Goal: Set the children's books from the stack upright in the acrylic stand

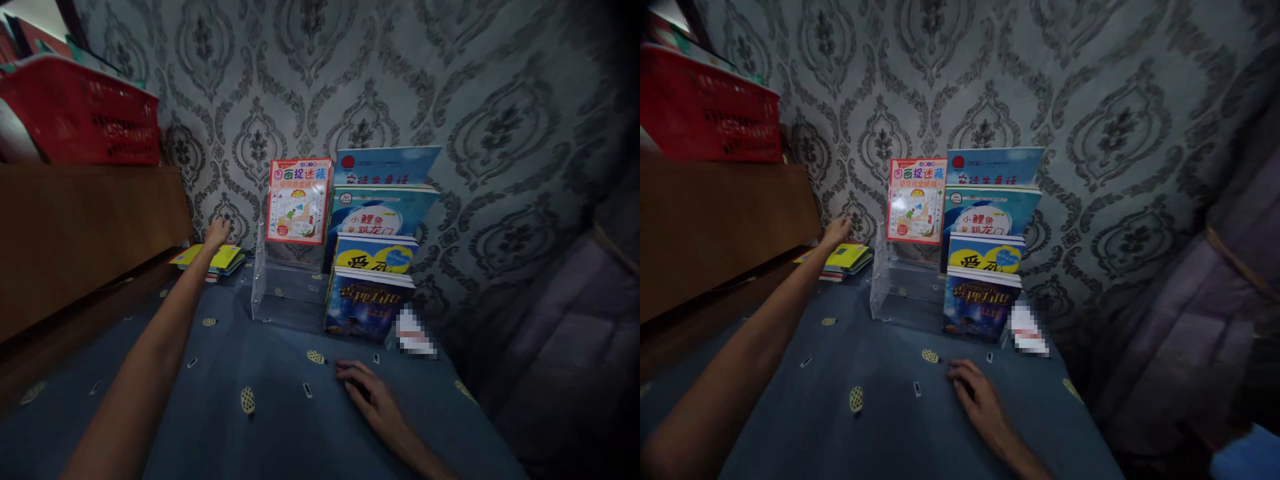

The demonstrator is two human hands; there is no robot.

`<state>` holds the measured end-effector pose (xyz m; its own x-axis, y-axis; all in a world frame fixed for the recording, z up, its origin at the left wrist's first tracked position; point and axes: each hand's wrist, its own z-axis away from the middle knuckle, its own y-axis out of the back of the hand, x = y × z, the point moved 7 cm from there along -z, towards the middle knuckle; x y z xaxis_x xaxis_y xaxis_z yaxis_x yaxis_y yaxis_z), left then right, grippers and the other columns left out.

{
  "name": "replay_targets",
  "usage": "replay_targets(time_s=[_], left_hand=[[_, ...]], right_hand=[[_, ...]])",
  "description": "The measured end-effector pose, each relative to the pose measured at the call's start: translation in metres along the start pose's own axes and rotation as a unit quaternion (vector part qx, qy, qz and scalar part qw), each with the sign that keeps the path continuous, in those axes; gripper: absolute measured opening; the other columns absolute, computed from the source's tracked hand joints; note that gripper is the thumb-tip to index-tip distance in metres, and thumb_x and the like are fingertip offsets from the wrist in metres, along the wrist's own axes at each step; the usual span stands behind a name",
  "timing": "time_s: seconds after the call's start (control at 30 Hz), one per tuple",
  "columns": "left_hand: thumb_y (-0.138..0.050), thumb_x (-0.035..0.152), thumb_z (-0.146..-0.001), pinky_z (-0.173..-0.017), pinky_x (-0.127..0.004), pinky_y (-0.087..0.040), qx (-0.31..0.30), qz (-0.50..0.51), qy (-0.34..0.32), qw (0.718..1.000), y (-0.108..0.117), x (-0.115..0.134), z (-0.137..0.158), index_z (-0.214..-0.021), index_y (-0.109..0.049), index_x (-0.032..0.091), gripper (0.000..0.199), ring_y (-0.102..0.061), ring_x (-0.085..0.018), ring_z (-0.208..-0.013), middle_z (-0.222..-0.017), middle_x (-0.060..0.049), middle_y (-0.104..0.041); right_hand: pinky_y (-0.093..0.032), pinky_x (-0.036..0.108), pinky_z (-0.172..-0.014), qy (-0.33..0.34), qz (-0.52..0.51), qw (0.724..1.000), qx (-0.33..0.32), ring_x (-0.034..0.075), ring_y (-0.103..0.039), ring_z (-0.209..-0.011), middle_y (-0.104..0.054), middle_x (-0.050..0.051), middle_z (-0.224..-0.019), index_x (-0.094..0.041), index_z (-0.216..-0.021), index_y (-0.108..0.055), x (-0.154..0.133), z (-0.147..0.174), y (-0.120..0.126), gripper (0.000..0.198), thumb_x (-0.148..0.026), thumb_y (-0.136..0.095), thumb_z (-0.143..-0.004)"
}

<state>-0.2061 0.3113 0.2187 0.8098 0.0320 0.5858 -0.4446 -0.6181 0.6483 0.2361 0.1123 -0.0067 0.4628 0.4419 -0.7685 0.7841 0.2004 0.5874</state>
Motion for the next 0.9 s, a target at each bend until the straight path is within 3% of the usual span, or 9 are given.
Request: replay_targets(time_s=[0.13, 0.27, 0.37, 0.5, 0.67, 0.9], left_hand=[[-0.055, 0.042, -0.092, -0.098, -0.039, -0.051, -0.104, -0.140, 0.029, 0.984, -0.021, -0.057, 0.037, -0.110, -0.067, 0.013, 0.037, -0.067, -0.031, -0.116, -0.118, -0.021, -0.073], [-0.065, 0.046, -0.085, -0.109, -0.055, -0.043, -0.157, -0.235, 0.006, 0.959, -0.050, -0.082, 0.068, -0.126, -0.061, 0.013, 0.053, -0.051, -0.038, -0.137, -0.143, -0.026, -0.058], [-0.055, 0.040, -0.093, -0.112, -0.066, -0.035, -0.157, -0.287, -0.021, 0.945, -0.064, -0.086, 0.080, -0.132, -0.057, 0.013, 0.048, -0.044, -0.039, -0.142, -0.146, -0.027, -0.054], [-0.040, 0.022, -0.096, -0.108, -0.071, -0.033, -0.141, -0.334, -0.052, 0.931, -0.069, -0.083, 0.084, -0.134, -0.056, 0.008, 0.043, -0.052, -0.039, -0.132, -0.139, -0.029, -0.057], [-0.034, 0.006, -0.092, -0.109, -0.068, -0.033, -0.136, -0.366, -0.084, 0.917, -0.068, -0.079, 0.082, -0.131, -0.060, 0.007, 0.047, -0.059, -0.038, -0.124, -0.131, -0.029, -0.063], [-0.035, 0.005, -0.092, -0.106, -0.059, -0.039, -0.144, -0.384, -0.109, 0.905, -0.062, -0.085, 0.090, -0.130, -0.061, 0.006, 0.046, -0.061, -0.037, -0.122, -0.127, -0.028, -0.065]], right_hand=[[-0.054, 0.050, -0.101, -0.004, 0.002, 1.000, 0.009, 0.031, -0.069, -0.117, -0.073, 0.016, -0.123, -0.024, -0.097, -0.077, -0.001, -0.001, 0.002, 0.033, -0.045, -0.052, -0.092], [-0.054, 0.051, -0.102, -0.015, 0.013, 1.000, 0.010, 0.032, -0.068, -0.118, -0.073, 0.015, -0.124, -0.025, -0.097, -0.077, 0.001, 0.000, 0.003, 0.034, -0.047, -0.053, -0.092], [-0.054, 0.050, -0.102, -0.011, 0.024, 1.000, 0.001, 0.032, -0.068, -0.119, -0.072, 0.015, -0.126, -0.024, -0.099, -0.077, 0.003, 0.001, 0.001, 0.035, -0.046, -0.050, -0.095], [-0.054, 0.051, -0.103, 0.003, 0.039, 0.999, 0.001, 0.031, -0.067, -0.120, -0.070, 0.016, -0.129, -0.023, -0.101, -0.076, 0.005, 0.005, -0.002, 0.036, -0.045, -0.047, -0.097], [-0.055, 0.047, -0.102, 0.024, 0.041, 0.999, -0.008, 0.030, -0.069, -0.117, -0.070, 0.015, -0.129, -0.024, -0.102, -0.075, -0.002, 0.006, -0.004, 0.036, -0.044, -0.046, -0.099], [-0.056, 0.047, -0.103, 0.025, 0.047, 0.999, -0.005, 0.029, -0.069, -0.117, -0.071, 0.014, -0.128, -0.025, -0.101, -0.075, -0.009, 0.006, -0.003, 0.034, -0.042, -0.046, -0.098]])
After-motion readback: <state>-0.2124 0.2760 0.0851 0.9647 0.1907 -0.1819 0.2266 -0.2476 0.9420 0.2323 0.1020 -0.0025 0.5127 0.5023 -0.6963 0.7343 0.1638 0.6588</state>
